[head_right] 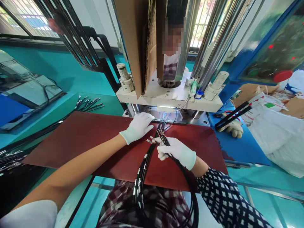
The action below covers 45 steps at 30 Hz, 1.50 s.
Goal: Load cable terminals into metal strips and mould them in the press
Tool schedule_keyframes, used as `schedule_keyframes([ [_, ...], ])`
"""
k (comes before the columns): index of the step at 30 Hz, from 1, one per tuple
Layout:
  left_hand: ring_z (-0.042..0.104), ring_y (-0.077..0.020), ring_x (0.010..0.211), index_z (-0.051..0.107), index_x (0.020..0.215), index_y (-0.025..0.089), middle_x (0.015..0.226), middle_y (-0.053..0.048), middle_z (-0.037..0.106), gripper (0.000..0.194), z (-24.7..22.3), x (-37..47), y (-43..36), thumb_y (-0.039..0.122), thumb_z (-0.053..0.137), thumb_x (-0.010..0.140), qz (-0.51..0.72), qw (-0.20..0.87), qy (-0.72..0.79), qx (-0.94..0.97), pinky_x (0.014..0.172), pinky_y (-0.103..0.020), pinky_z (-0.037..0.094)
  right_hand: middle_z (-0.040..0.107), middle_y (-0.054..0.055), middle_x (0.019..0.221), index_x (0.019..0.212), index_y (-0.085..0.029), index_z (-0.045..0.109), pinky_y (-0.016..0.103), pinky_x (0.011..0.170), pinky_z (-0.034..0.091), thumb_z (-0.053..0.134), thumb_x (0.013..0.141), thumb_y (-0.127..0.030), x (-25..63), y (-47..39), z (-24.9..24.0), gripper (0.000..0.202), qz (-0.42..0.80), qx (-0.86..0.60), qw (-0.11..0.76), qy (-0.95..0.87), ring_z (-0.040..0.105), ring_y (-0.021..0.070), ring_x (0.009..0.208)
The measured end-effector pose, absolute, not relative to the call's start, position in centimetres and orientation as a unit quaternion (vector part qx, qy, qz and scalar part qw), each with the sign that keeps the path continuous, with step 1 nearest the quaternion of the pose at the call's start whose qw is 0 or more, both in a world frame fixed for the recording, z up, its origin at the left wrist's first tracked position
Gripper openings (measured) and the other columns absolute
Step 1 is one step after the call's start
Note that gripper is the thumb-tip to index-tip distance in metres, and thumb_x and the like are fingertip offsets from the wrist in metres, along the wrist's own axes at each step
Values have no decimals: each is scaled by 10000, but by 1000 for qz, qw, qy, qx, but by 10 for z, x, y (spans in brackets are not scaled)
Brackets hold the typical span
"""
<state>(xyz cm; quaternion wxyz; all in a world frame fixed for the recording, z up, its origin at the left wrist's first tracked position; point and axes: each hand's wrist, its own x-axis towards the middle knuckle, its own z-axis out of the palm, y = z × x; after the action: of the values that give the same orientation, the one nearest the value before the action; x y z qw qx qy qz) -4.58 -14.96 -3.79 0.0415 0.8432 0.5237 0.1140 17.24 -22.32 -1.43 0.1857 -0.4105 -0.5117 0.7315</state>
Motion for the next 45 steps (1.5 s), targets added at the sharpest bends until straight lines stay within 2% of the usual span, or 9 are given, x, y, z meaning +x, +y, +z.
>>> schedule_keyframes([
  [3,510,-301,1178,592,1309,189,1256,-127,608,387,-46,-33,-131,373,513,977,63,23,514,855,972,-444,409,665,38,898,982,-151,639,288,726,560,756,745,-369,165,-220,-16,344,764,-397,158,-483,666,147,768],
  [10,568,-298,1027,672,1104,149,1085,-126,626,274,-38,-45,-155,323,501,980,6,27,536,844,829,-405,429,602,-29,629,933,-164,607,208,443,329,592,881,-400,160,-226,-22,242,689,-410,125,-584,430,59,423],
  [14,594,-327,984,636,1100,98,1058,-164,612,299,-36,-69,-190,327,483,986,-50,1,586,809,802,-422,441,711,34,853,1043,-185,637,276,604,494,513,940,-341,154,-238,-20,224,602,-454,111,-647,635,140,633],
  [18,613,-320,993,597,1121,103,1085,-172,606,319,-33,-79,-205,325,392,1020,-97,0,605,790,805,-408,452,729,46,983,925,-208,679,338,851,480,584,940,-327,144,-250,-15,153,434,-467,112,-762,669,209,913],
  [25,546,-161,634,535,1004,185,750,-11,581,288,-11,-109,-243,425,377,1020,116,295,655,686,630,-283,397,758,33,1072,1101,-268,716,340,793,469,512,1000,-453,143,-268,-33,293,306,-456,67,-833,706,239,931],
  [28,428,-110,467,580,972,167,584,26,485,521,-9,-101,-249,584,269,1013,250,526,546,602,511,-248,344,766,22,1035,1054,-269,741,322,782,472,565,976,-451,139,-270,-28,264,326,-416,97,-844,710,219,889],
  [32,423,-100,427,517,786,166,525,26,469,565,-20,-69,-236,707,423,918,294,748,388,451,475,-247,362,737,5,775,879,-217,724,280,671,471,542,979,-454,133,-262,-6,315,465,-450,117,-754,659,155,670],
  [37,430,-95,426,468,661,176,488,23,465,573,-35,-39,-230,703,506,884,373,743,368,417,454,-236,372,630,-33,570,780,-179,636,226,498,409,567,957,-457,127,-253,-5,337,656,-456,139,-585,505,88,441],
  [45,419,-76,500,525,749,156,618,23,493,545,-45,-38,-240,663,465,937,443,684,408,412,487,-221,362,635,-34,566,742,-180,574,204,492,423,541,951,-364,115,-257,-12,280,665,-476,150,-555,519,85,457],
])
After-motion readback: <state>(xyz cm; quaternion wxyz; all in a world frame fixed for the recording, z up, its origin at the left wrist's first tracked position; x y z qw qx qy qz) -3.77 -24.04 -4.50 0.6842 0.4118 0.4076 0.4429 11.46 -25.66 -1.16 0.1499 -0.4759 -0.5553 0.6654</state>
